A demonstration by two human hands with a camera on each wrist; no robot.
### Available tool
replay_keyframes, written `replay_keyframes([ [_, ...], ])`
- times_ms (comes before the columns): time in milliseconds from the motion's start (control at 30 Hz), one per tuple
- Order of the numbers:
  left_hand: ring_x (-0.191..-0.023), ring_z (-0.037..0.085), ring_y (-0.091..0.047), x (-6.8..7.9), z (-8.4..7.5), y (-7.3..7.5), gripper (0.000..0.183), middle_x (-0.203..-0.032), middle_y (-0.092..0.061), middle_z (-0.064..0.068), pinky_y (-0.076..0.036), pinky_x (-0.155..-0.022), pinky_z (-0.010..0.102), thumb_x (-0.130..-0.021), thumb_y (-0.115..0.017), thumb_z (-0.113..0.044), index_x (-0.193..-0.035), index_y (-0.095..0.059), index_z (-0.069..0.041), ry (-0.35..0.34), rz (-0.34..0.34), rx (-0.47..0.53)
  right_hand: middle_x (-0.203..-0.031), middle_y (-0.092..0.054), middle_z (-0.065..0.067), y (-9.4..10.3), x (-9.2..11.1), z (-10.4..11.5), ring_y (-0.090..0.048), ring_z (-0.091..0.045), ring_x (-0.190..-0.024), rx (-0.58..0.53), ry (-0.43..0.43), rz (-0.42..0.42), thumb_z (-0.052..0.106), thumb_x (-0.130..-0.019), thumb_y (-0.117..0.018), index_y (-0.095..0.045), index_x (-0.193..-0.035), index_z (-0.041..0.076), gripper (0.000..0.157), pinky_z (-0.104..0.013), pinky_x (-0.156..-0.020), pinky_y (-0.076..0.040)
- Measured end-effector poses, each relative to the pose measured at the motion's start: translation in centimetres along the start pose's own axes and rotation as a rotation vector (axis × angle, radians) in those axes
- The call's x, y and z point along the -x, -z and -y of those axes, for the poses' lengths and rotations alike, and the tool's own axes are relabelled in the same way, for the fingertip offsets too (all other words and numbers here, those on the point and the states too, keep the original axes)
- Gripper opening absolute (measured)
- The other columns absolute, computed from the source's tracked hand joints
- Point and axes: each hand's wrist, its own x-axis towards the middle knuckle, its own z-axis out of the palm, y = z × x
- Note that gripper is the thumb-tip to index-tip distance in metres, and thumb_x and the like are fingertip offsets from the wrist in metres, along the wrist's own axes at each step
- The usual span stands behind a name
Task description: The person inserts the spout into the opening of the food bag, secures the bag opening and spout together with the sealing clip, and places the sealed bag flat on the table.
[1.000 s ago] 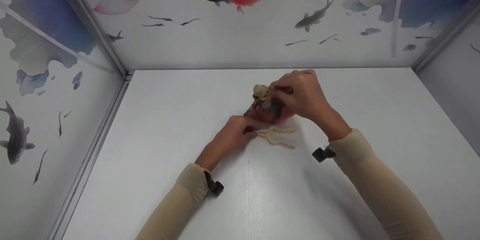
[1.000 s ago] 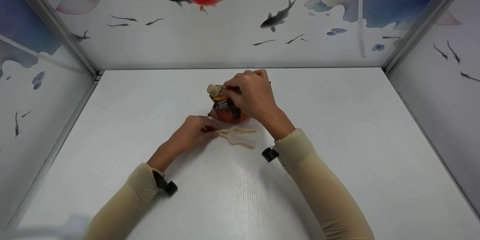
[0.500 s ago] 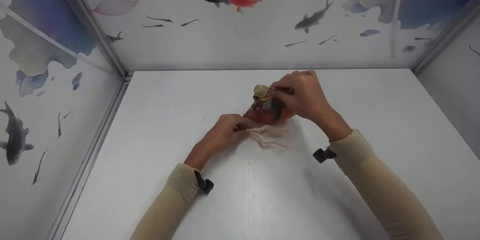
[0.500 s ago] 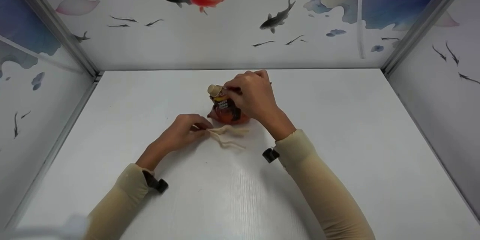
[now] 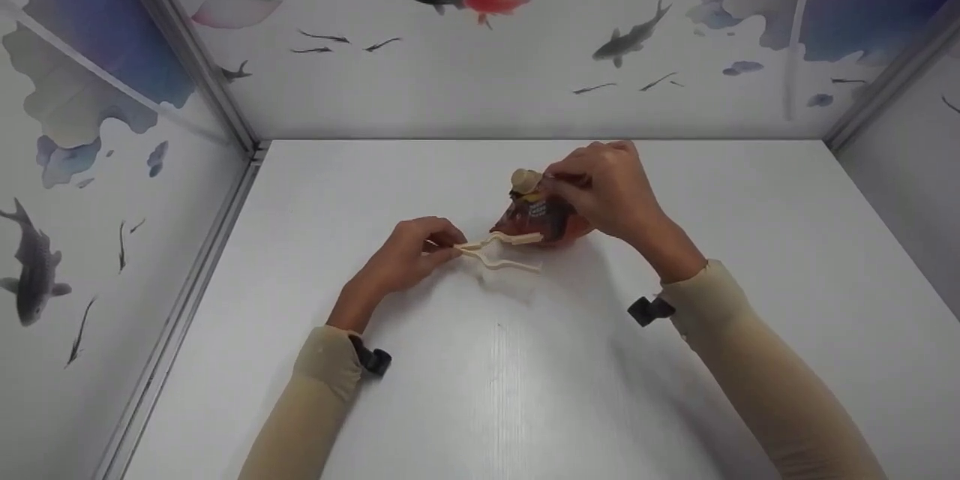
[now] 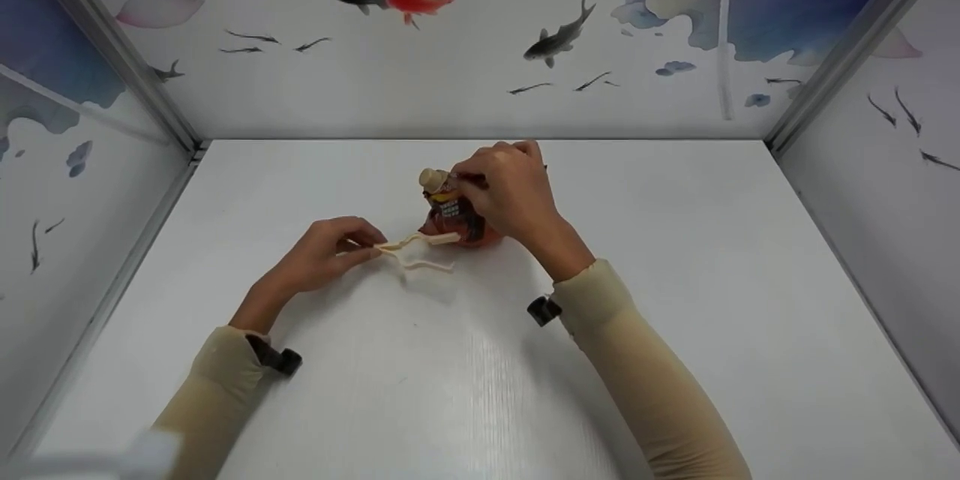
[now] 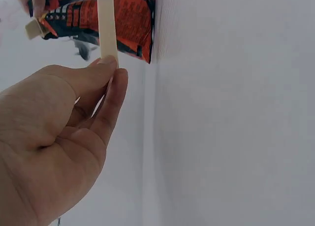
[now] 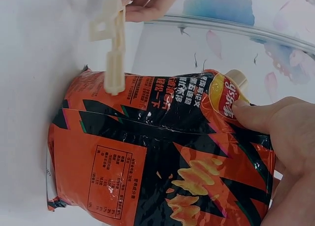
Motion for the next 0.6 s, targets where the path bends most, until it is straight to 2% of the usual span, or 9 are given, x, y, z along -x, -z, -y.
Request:
replay_keyframes([
  [167, -0.11, 0.016, -0.074, 0.4, 1.2, 1.1, 0.018, -0.118, -0.077, 0.0, -0.063, -0.098, 0.037, -0.102, -0.077, -0.013, -0.119, -0.078, -0.019, 0.044, -0.019, 0.077, -0.095, -0.085, -0.002, -0.1, 0.0, -0.1, -0.077, -0.024, -0.095, -0.003, 0.013, -0.004, 0.019, -0.094, -0.088, -0.089, -0.104, 0.015, 0.011, -0.055, -0.098, -0.043],
  [333, -0.112, 0.018, -0.074, 0.6, 2.3, 2.0, 0.017, -0.119, -0.077, 0.003, -0.063, -0.095, 0.031, -0.103, -0.077, -0.015, -0.119, -0.078, -0.016, 0.035, -0.05, 0.165, -0.095, -0.085, -0.001, -0.1, -0.1, -0.2, -0.076, -0.023, -0.092, -0.005, 0.029, -0.011, 0.02, -0.094, -0.087, -0.089, -0.103, 0.016, 0.01, -0.051, -0.095, -0.043],
  [600, -0.111, 0.02, -0.074, 0.6, 3.2, 2.4, 0.018, -0.116, -0.078, 0.005, -0.061, -0.093, 0.027, -0.102, -0.077, -0.015, -0.12, -0.076, -0.015, 0.063, -0.138, 0.218, -0.094, -0.085, -0.002, 0.0, -0.1, -0.1, -0.077, -0.022, -0.092, 0.001, 0.031, -0.011, 0.017, -0.094, -0.087, -0.089, -0.103, 0.016, 0.009, -0.05, -0.093, -0.043],
])
